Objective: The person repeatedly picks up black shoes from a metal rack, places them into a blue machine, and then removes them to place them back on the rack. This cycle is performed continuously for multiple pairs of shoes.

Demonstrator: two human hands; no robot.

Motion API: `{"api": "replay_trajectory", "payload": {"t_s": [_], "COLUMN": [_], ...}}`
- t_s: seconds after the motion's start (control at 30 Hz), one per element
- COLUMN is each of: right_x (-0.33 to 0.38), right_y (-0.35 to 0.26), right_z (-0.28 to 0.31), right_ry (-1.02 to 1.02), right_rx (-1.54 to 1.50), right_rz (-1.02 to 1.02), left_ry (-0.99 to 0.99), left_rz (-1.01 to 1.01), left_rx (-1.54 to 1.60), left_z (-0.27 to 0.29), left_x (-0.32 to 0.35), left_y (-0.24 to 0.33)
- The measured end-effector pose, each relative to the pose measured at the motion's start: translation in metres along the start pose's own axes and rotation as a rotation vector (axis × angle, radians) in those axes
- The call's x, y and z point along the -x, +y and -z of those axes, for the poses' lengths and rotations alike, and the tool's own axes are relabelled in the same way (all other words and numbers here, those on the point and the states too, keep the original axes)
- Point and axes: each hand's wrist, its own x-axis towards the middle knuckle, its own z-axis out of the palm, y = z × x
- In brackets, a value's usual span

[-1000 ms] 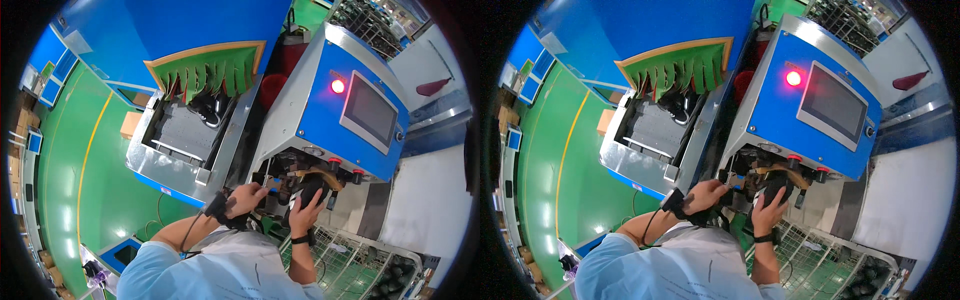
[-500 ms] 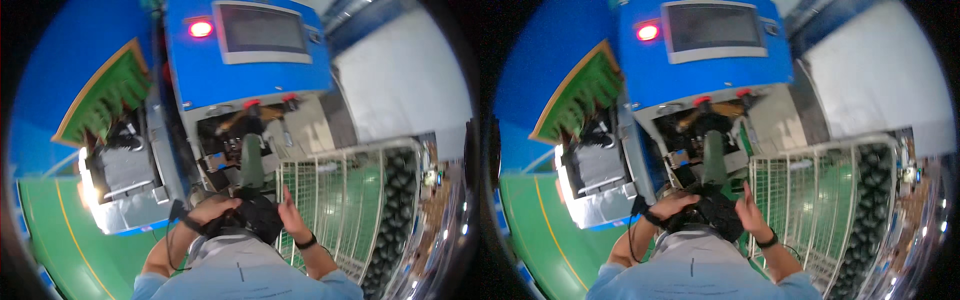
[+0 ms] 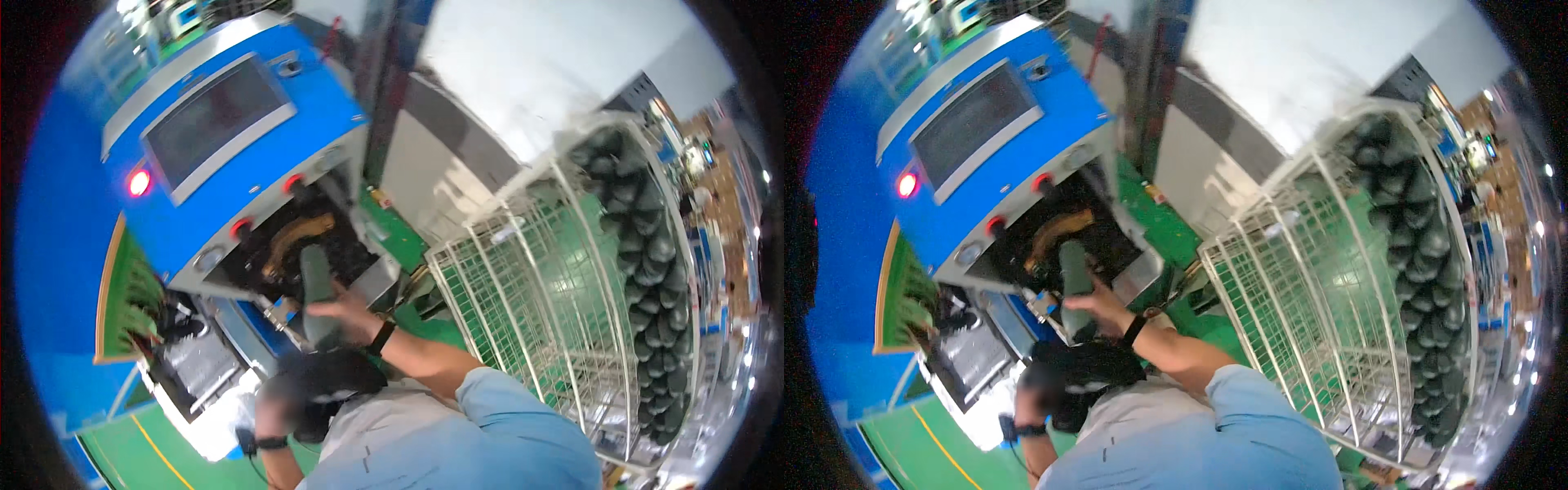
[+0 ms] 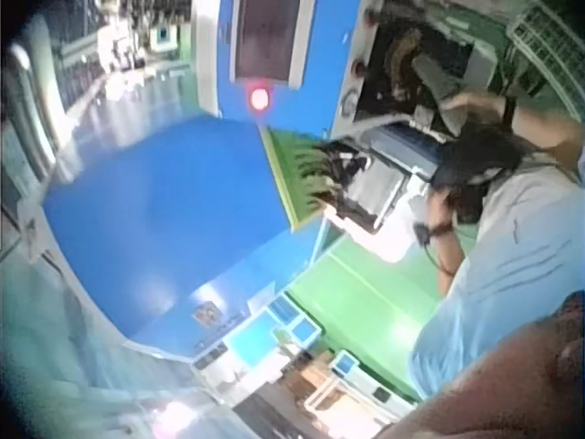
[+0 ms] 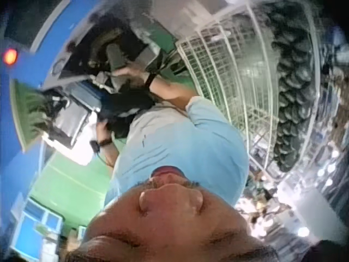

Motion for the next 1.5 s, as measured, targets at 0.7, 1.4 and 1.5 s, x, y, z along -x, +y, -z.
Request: {"api": "replay_trajectory", "payload": {"t_s": [0.7,1.4,1.5], "right_x": [0.159,0.032,0.026], "right_y": [-0.254,0.053,0.062], "right_z": [0.495,-0.133,-0.144], "right_ry": [1.402,-0.838,-0.971], "right_rx": [0.796,1.761,1.856], "right_rz": [0.130,0.058,0.022], "left_ry": [-0.089,1.242,1.588], "left_rz": [0.208,0.286,0.328], "left_rx": [-0.871,-0.027,-0.124], "left_z": [-0.027,-0.013,-0.052], "left_x": [0.117,0.386,0.460], "left_y": [0.093,-0.297,-0.359]}}
